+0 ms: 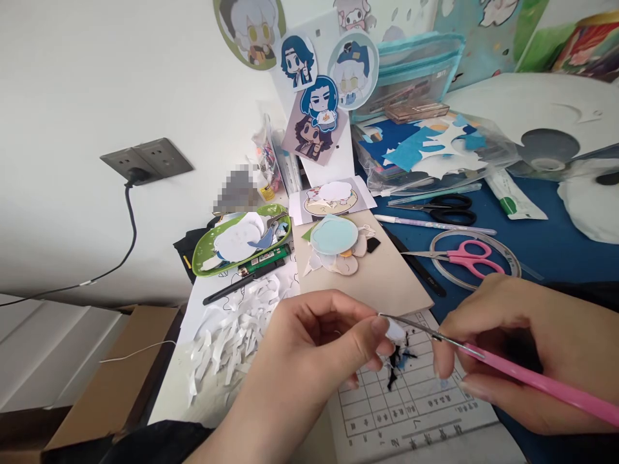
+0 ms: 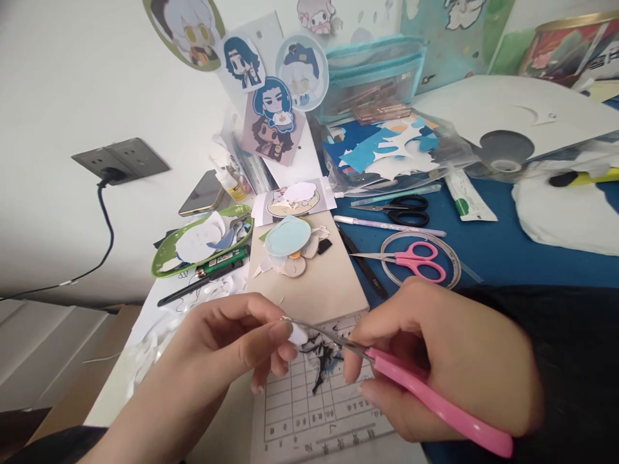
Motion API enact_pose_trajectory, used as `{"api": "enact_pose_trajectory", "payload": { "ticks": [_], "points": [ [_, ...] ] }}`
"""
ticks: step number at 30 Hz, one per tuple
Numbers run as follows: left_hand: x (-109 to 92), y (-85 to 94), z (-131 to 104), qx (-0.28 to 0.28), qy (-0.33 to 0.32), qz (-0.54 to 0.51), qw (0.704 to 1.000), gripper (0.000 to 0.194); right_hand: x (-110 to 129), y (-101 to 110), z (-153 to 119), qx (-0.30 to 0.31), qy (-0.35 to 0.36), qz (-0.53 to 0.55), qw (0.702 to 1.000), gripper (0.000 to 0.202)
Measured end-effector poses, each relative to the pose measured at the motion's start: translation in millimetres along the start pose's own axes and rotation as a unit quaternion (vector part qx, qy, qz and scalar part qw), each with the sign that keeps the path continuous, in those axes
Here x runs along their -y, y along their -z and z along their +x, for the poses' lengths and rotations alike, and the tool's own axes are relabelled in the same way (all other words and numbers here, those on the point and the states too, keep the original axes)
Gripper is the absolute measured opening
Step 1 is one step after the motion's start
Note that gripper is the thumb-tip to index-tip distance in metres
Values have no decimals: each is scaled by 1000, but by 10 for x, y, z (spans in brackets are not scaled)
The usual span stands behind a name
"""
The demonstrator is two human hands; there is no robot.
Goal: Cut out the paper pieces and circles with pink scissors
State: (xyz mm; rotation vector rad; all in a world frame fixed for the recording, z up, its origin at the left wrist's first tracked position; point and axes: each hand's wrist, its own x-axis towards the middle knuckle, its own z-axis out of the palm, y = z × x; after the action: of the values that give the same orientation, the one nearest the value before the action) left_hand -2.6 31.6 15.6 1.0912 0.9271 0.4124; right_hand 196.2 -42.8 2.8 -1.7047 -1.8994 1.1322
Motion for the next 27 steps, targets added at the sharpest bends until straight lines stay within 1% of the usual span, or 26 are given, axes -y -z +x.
{"api": "enact_pose_trajectory", "payload": {
  "ticks": [10,16,23,27],
  "points": [
    [-6,14,1,5,13,11,1000,13,-29,36,-6,4,19,-21,1000,22],
    [1,20,-14,8,14,15,1000,14,-84,9,-5,14,30,1,999,21],
    [-29,7,-18,5,18,13,1000,16,-73,-10,-24,6,25,30,999,19],
    [-37,5,-24,9,20,6,1000,16,-34,10,-16,18,10,29,999,18]
  ]
}}
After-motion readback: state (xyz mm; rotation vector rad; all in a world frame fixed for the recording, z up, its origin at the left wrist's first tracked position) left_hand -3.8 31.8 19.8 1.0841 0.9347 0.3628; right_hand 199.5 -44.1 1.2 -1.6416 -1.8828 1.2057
